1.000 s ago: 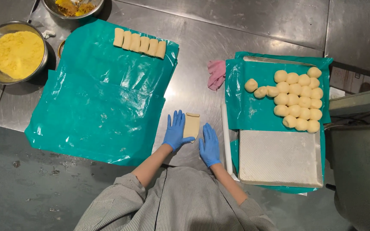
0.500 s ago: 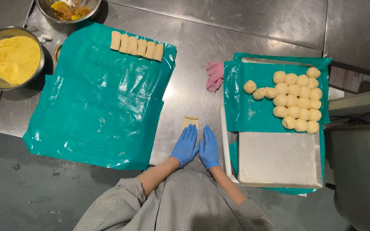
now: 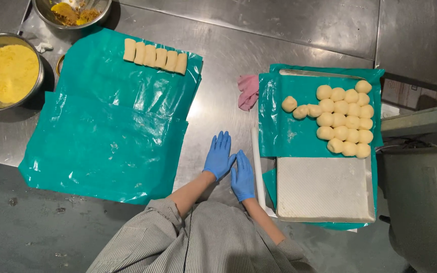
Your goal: The person is rolling out small balls of dough using a rolling pin on a stainless steel counter and then folding them into rectangular shapes.
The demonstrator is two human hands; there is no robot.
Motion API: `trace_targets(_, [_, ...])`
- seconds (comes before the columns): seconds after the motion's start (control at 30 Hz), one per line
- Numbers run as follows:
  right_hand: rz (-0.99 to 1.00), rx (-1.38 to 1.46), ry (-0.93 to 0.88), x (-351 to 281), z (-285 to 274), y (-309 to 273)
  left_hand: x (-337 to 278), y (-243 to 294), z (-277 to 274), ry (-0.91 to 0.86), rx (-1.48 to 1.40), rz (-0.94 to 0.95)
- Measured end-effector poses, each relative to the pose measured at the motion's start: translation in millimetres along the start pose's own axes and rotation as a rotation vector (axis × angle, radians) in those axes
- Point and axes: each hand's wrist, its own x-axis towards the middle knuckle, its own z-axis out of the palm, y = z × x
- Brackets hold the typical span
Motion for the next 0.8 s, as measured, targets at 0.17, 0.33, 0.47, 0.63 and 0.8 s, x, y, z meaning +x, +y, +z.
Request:
trace_targets(0.17, [0.004, -0.041, -0.001, 3.4, 1.2, 0.8, -23.1, -4.7, -13.5, -0.168, -0.032, 0.019])
trace_targets(0.33, [0.04, -0.061, -0.026, 5.6, -0.3, -2.9, -25.3, -14.3, -4.4, -0.082, -0.081, 0.08])
trace_targets(0.47, [0.041, -0.037, -0.028, 3.8, -0.4, -3.2, -3.7, -17.7, -2.1, 0.013, -0.102, 0.029])
trace_targets(0.63, [0.018, -0.029, -0.007, 2.6, 0.7, -1.4, 6.8, -18.6, -7.1, 0.006, 0.022, 0.02])
trace_targets(0.8, [0.045, -0.038, -0.02, 4.7, -3.0, -5.7, -13.5, -18.8, -11.2, -0.116, -0.045, 0.018])
